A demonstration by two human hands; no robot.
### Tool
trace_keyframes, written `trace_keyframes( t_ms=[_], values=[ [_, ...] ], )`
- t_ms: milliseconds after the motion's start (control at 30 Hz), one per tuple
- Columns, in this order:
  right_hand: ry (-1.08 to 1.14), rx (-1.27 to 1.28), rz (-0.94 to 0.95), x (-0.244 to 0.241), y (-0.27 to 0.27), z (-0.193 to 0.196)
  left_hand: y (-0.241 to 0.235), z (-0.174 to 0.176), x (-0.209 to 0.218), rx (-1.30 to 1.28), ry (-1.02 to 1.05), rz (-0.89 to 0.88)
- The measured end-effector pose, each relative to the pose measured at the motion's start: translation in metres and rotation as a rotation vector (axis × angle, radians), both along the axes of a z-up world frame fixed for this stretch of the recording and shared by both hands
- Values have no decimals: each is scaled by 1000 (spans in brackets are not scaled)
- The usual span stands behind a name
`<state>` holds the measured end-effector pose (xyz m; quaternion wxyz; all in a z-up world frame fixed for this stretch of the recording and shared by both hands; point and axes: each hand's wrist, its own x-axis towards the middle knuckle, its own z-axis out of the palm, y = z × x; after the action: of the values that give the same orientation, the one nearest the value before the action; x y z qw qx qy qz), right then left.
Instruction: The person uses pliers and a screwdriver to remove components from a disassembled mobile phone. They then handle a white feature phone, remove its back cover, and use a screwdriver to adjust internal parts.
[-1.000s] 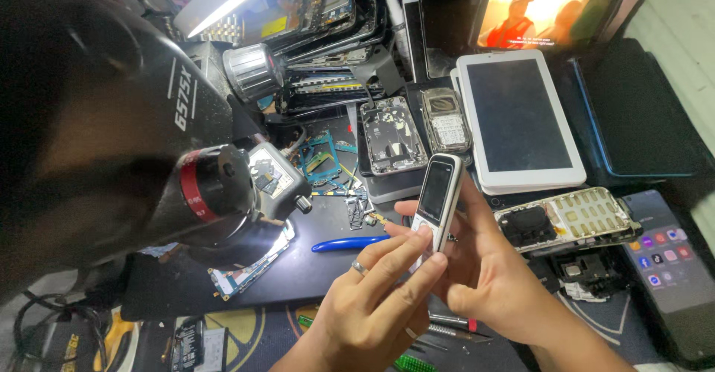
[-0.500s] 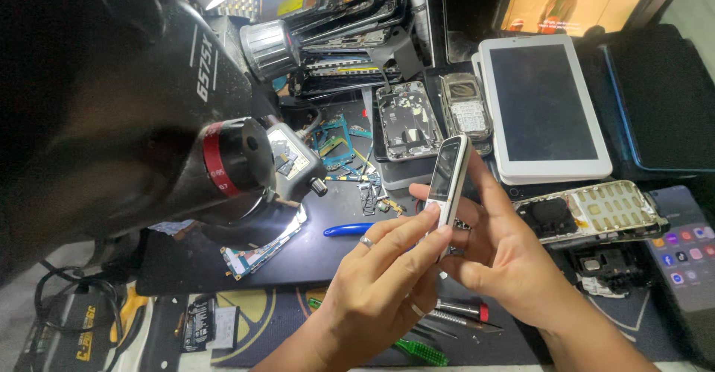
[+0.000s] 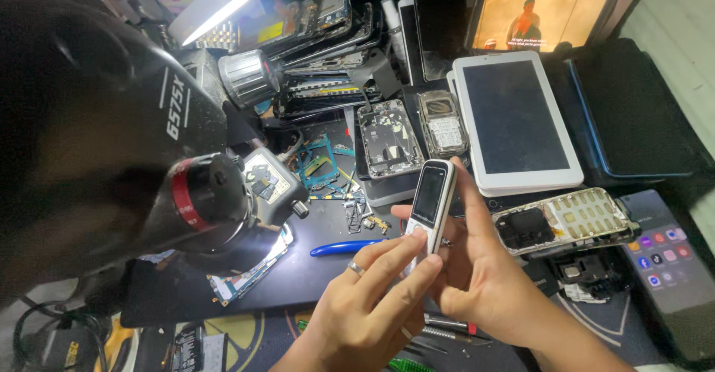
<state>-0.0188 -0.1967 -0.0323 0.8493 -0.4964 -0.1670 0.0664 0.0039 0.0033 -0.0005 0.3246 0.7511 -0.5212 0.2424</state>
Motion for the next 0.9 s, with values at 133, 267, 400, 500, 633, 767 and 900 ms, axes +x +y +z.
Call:
trace_keyframes(
  t_ms=[133,267,400,500,633,767,900],
  values=[
    [89,-102,-58,-1,2,1,1,-3,1,43,-28,-29],
    [31,-282,-134,-3,4,6,-5,-7,2,76,-171,16],
    [48,-282,-158,-4,6,7,-9,-9,-1,129,-225,75],
    [58,-281,-147,-6,5,8,-12,-8,-3,156,-291,69],
    [77,-240,-136,-9,7,5,-15,-8,-5,135,-340,92],
    [92,-207,-122,-10,7,2,-15,-8,-6,144,-336,96],
    [-45,23,17,-5,2,2,-11,-9,1,-80,-77,24]
  ],
)
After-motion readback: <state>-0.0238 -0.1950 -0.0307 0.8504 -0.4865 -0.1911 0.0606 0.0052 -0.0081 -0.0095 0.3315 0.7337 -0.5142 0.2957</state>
